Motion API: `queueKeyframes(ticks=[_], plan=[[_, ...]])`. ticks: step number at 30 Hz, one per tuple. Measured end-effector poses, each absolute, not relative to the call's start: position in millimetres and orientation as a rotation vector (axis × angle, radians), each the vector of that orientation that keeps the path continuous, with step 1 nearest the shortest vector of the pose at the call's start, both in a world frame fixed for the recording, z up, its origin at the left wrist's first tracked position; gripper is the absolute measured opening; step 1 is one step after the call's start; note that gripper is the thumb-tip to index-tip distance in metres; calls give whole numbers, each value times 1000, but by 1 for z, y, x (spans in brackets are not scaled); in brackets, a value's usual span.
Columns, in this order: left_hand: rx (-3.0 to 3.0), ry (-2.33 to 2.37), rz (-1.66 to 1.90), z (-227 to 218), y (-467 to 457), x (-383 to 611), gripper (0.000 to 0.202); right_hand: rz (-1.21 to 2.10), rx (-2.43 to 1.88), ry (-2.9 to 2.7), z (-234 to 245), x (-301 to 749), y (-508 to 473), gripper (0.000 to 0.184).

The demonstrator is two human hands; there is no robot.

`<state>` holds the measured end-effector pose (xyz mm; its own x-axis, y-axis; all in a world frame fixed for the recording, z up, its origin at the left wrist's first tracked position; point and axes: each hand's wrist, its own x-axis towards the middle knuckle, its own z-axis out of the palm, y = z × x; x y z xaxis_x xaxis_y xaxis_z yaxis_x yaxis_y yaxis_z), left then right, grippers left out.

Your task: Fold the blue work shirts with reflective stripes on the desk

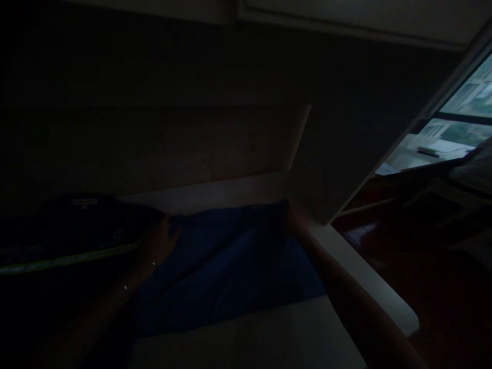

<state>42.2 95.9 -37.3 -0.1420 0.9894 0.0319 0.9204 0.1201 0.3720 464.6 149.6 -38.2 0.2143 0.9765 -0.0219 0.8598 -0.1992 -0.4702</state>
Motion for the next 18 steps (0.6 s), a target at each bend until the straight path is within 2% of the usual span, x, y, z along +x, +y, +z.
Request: queueKeyframes(ticks=[4,10,18], plan=[[2371,1910,316,-55,77,95,51,297,-2251,-2280,-74,427,122,56],[2347,1799,130,-94,118,137,67,301,-2291,-2411,-86,448,152,58],[2235,1736,219,-122,184,182,74,158,-2306,-2557,-92,501,216,55]])
